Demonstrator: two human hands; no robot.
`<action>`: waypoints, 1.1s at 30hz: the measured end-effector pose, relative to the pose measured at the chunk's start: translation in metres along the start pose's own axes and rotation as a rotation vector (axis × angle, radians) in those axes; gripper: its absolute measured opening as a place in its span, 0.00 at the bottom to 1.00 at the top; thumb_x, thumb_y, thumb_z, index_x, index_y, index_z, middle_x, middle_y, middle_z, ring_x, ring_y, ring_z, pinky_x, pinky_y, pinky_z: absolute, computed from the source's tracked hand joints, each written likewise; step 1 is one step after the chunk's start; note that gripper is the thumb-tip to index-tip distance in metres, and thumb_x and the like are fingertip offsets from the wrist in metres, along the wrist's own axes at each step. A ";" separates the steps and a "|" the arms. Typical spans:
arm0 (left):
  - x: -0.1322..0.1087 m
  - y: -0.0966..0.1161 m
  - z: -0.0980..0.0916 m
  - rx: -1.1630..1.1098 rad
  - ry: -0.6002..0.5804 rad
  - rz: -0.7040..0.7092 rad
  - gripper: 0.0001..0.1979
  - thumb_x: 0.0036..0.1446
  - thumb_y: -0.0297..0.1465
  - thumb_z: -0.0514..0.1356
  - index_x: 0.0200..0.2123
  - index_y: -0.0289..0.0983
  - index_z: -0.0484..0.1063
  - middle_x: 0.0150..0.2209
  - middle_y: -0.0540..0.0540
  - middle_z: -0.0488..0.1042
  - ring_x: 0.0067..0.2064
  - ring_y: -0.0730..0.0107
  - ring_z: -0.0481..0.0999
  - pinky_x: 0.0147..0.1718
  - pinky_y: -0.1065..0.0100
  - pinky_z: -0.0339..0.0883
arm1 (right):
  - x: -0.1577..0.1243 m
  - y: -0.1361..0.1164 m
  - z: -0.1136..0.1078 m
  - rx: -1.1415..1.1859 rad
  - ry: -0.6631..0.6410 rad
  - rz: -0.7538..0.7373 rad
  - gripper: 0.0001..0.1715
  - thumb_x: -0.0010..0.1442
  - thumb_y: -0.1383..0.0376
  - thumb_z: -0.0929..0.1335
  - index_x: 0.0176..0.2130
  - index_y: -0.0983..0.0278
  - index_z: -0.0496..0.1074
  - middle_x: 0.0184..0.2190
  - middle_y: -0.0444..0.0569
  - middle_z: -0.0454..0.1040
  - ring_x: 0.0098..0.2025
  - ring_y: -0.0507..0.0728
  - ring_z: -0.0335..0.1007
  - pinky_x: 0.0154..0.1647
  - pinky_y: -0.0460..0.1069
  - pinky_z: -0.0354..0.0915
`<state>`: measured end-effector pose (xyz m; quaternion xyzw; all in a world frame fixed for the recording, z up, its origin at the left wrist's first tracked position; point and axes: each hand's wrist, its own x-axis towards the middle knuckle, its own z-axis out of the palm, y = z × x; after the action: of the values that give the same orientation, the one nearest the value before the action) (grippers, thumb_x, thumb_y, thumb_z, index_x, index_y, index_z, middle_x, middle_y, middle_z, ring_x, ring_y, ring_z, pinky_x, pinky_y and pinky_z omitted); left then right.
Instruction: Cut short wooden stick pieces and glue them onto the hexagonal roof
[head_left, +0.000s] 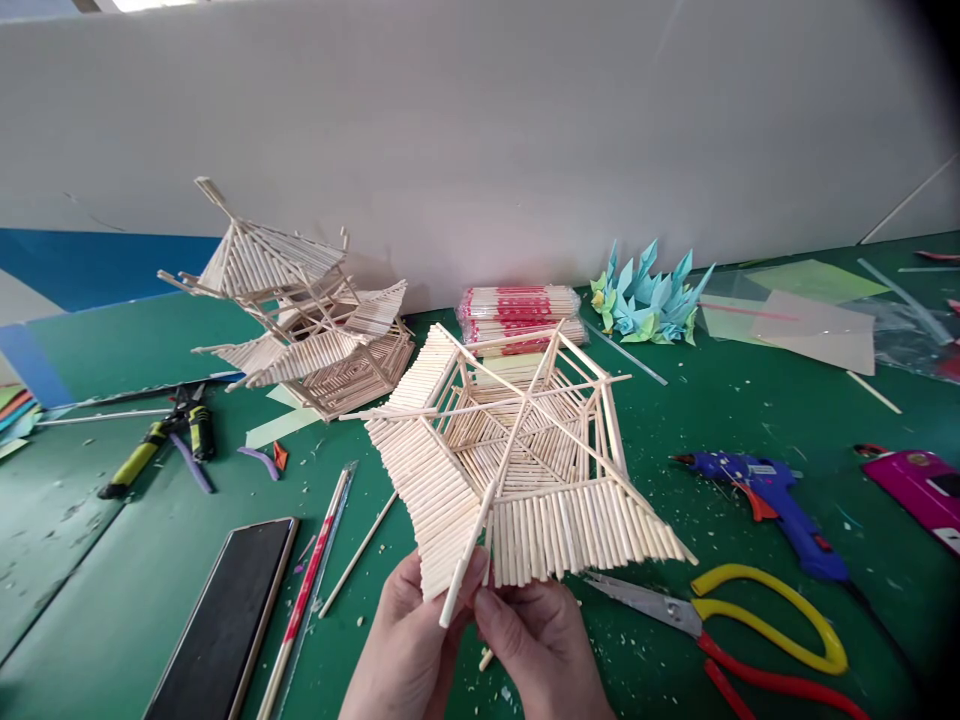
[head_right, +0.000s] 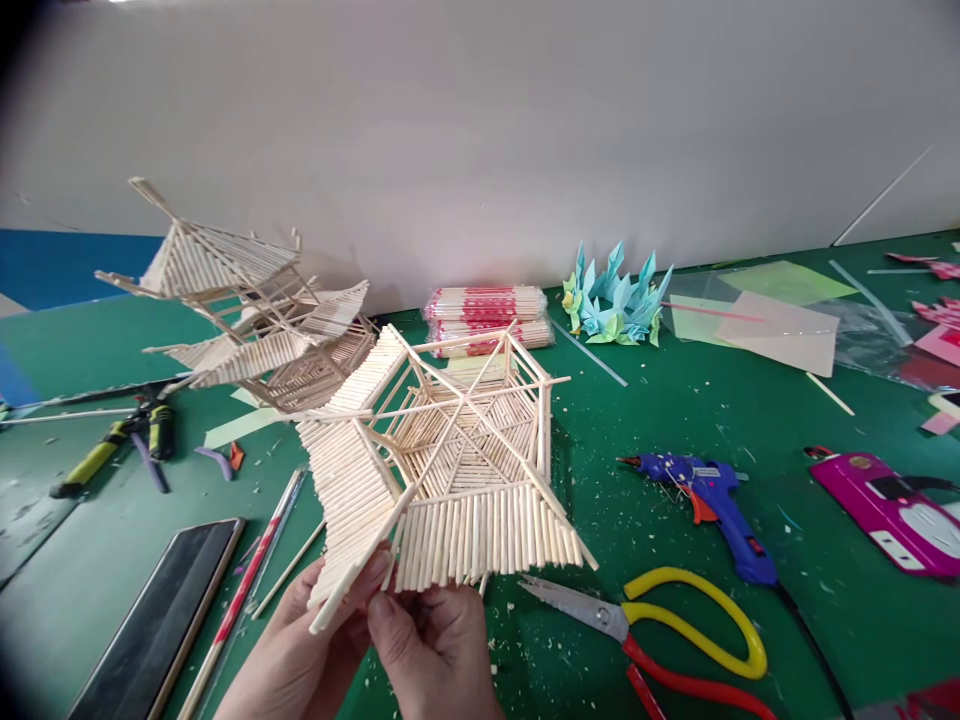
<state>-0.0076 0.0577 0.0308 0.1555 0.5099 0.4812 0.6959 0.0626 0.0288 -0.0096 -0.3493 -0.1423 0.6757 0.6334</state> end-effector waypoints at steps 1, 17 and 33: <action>0.000 0.000 0.000 0.003 0.001 -0.001 0.11 0.34 0.27 0.71 0.27 0.35 0.79 0.25 0.47 0.79 0.33 0.61 0.77 0.33 0.69 0.70 | 0.000 0.000 0.000 0.010 0.016 -0.002 0.08 0.46 0.61 0.74 0.30 0.60 0.79 0.18 0.41 0.71 0.22 0.47 0.63 0.27 0.41 0.62; -0.001 -0.003 0.003 0.017 0.071 0.021 0.11 0.35 0.28 0.70 0.27 0.34 0.78 0.24 0.47 0.78 0.34 0.59 0.77 0.33 0.67 0.69 | -0.001 -0.005 0.003 -0.083 0.088 0.029 0.14 0.41 0.56 0.75 0.20 0.64 0.74 0.16 0.42 0.67 0.21 0.49 0.59 0.26 0.45 0.62; -0.001 -0.004 0.000 0.010 0.044 0.005 0.08 0.38 0.27 0.69 0.24 0.34 0.75 0.25 0.46 0.79 0.36 0.58 0.77 0.34 0.67 0.69 | -0.002 0.006 -0.006 0.041 0.122 0.061 0.15 0.40 0.57 0.76 0.20 0.63 0.71 0.14 0.37 0.61 0.17 0.46 0.48 0.22 0.44 0.54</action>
<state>-0.0056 0.0553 0.0282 0.1496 0.5272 0.4838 0.6823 0.0619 0.0248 -0.0165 -0.3808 -0.0789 0.6751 0.6269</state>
